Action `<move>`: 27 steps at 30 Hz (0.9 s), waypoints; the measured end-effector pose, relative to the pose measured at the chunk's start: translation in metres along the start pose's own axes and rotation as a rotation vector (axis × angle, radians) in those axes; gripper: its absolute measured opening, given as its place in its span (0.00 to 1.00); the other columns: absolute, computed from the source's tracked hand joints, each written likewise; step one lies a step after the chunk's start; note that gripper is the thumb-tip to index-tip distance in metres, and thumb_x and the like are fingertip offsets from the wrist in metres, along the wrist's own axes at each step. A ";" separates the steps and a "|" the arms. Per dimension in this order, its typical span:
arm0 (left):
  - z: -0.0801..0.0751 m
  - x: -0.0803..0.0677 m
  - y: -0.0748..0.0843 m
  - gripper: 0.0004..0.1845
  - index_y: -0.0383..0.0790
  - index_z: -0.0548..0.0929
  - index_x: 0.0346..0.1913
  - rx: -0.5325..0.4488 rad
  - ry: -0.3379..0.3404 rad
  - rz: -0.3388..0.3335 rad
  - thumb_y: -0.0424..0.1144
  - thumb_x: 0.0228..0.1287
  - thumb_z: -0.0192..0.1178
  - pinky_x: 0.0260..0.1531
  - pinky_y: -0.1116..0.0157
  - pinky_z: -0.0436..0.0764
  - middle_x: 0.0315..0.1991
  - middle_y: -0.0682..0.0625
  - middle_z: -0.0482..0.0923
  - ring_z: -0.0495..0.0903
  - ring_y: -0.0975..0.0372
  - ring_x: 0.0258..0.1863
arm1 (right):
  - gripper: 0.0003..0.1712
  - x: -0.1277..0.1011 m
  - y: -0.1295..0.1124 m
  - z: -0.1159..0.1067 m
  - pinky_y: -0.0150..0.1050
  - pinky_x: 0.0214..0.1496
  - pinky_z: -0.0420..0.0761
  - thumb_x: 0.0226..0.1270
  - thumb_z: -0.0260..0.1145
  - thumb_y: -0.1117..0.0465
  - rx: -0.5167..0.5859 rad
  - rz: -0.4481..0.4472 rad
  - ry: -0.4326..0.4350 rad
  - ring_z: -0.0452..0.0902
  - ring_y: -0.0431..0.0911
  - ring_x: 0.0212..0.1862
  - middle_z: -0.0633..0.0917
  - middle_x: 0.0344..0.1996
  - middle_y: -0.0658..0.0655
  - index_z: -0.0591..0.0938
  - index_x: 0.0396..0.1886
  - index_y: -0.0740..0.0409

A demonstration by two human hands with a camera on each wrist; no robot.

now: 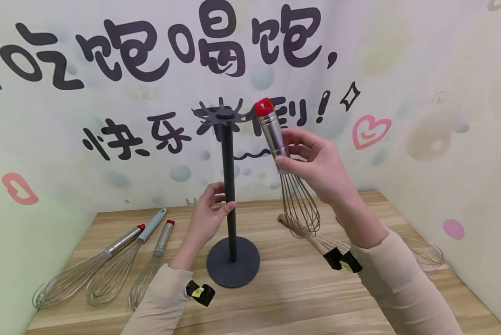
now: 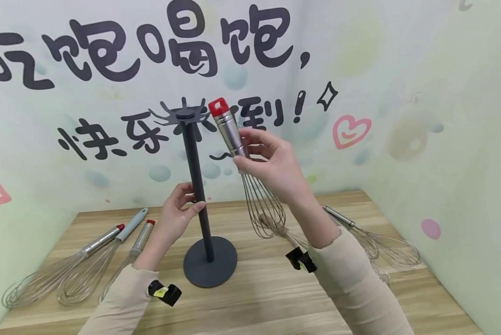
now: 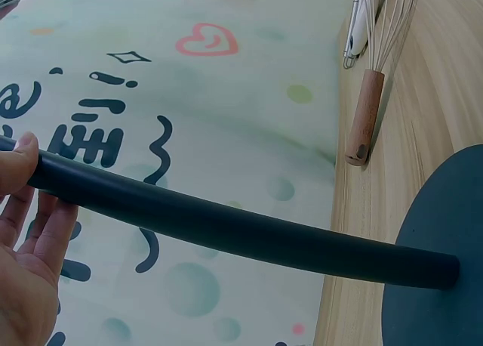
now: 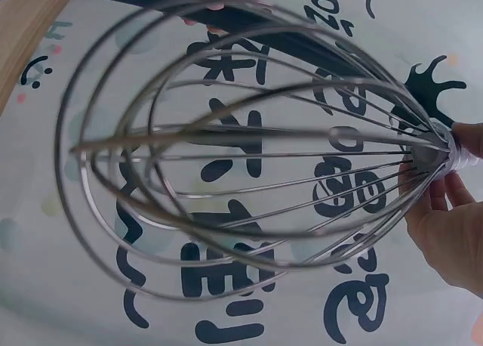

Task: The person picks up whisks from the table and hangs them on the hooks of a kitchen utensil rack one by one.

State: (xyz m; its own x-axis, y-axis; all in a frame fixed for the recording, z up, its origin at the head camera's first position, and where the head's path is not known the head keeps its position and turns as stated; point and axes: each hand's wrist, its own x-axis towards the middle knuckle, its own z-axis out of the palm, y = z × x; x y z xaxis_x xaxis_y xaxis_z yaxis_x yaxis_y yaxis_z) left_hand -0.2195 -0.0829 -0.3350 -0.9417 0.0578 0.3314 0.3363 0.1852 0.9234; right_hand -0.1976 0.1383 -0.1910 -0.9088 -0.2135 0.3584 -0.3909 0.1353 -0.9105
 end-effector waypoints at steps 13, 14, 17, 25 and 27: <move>0.000 0.000 -0.002 0.21 0.38 0.70 0.57 0.024 0.001 -0.013 0.32 0.61 0.63 0.55 0.51 0.80 0.53 0.39 0.75 0.78 0.50 0.52 | 0.28 -0.002 0.004 0.004 0.29 0.43 0.83 0.58 0.63 0.76 0.020 -0.026 -0.032 0.79 0.41 0.45 0.78 0.41 0.50 0.72 0.60 0.68; 0.000 0.000 -0.002 0.21 0.38 0.70 0.57 0.025 0.001 -0.013 0.32 0.61 0.63 0.55 0.51 0.80 0.53 0.39 0.75 0.78 0.50 0.52 | 0.28 -0.002 0.004 0.003 0.29 0.43 0.83 0.58 0.63 0.76 0.017 -0.029 -0.033 0.79 0.41 0.45 0.78 0.41 0.50 0.72 0.60 0.68; 0.000 0.000 -0.002 0.21 0.38 0.70 0.57 0.025 -0.001 -0.014 0.32 0.61 0.63 0.55 0.52 0.80 0.53 0.39 0.75 0.78 0.50 0.52 | 0.27 -0.002 0.004 0.003 0.29 0.43 0.83 0.58 0.63 0.75 -0.004 -0.028 -0.038 0.79 0.41 0.45 0.77 0.42 0.51 0.73 0.60 0.68; 0.000 0.001 -0.003 0.22 0.38 0.70 0.57 0.025 -0.004 -0.013 0.32 0.61 0.63 0.54 0.52 0.81 0.52 0.39 0.74 0.78 0.50 0.52 | 0.27 0.000 0.008 0.005 0.31 0.42 0.84 0.59 0.63 0.75 -0.007 -0.016 -0.061 0.79 0.41 0.45 0.77 0.43 0.51 0.73 0.60 0.67; 0.000 0.001 -0.003 0.21 0.38 0.70 0.57 0.026 -0.004 -0.013 0.32 0.61 0.63 0.54 0.52 0.81 0.52 0.39 0.74 0.78 0.50 0.51 | 0.27 0.000 0.009 0.006 0.31 0.42 0.84 0.59 0.63 0.74 0.002 -0.009 -0.067 0.79 0.41 0.45 0.77 0.43 0.50 0.73 0.59 0.66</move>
State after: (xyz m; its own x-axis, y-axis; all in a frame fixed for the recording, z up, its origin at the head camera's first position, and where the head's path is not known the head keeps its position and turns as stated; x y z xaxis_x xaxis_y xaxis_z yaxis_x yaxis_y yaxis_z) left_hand -0.2209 -0.0829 -0.3375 -0.9461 0.0593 0.3183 0.3235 0.2118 0.9222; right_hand -0.2006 0.1340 -0.2004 -0.8933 -0.2792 0.3523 -0.3990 0.1312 -0.9075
